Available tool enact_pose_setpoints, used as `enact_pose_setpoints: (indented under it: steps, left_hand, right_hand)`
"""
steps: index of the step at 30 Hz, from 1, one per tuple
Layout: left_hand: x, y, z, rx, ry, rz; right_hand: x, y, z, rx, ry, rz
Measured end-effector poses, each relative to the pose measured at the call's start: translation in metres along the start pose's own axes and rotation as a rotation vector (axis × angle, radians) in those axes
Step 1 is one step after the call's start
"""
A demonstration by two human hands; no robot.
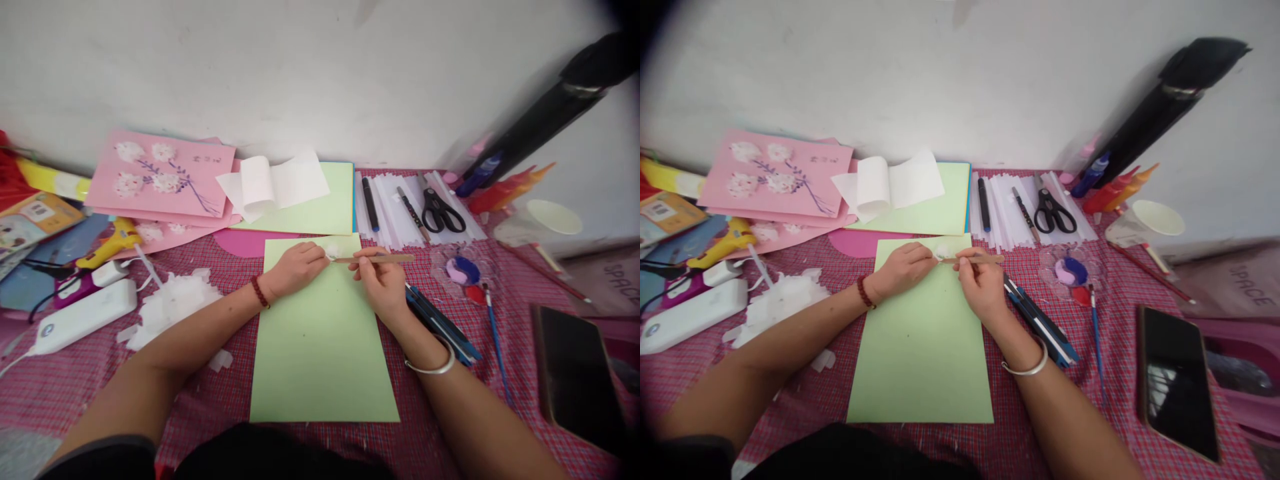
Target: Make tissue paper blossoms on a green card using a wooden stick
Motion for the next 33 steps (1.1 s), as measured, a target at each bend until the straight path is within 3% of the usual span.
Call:
enact_pose_setpoints:
  steps: [13, 25, 33]
  left_hand:
    - [-0.001, -0.005, -0.003, -0.078, 0.07, -0.132]
    - [0.001, -0.001, -0.001, -0.04, 0.038, -0.047]
    - [-0.002, -0.004, -0.016, -0.191, 0.309, 0.01]
  right_hand:
    - [0.0, -0.001, -0.001, -0.052, -0.039, 0.025]
    - [-0.001, -0.008, 0.005, -0.187, 0.063, -0.144]
    - [0.001, -0.011, -0.006, -0.338, 0.16, -0.261]
Point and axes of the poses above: each hand's wrist, its own x-axis towards the middle knuckle, its own y-axis out of the back of the hand, z = x × y, the point moved 4 cm from there along x, towards the middle knuckle, and after that the axes turned 15 degrees about y, right-handed, at the moved point
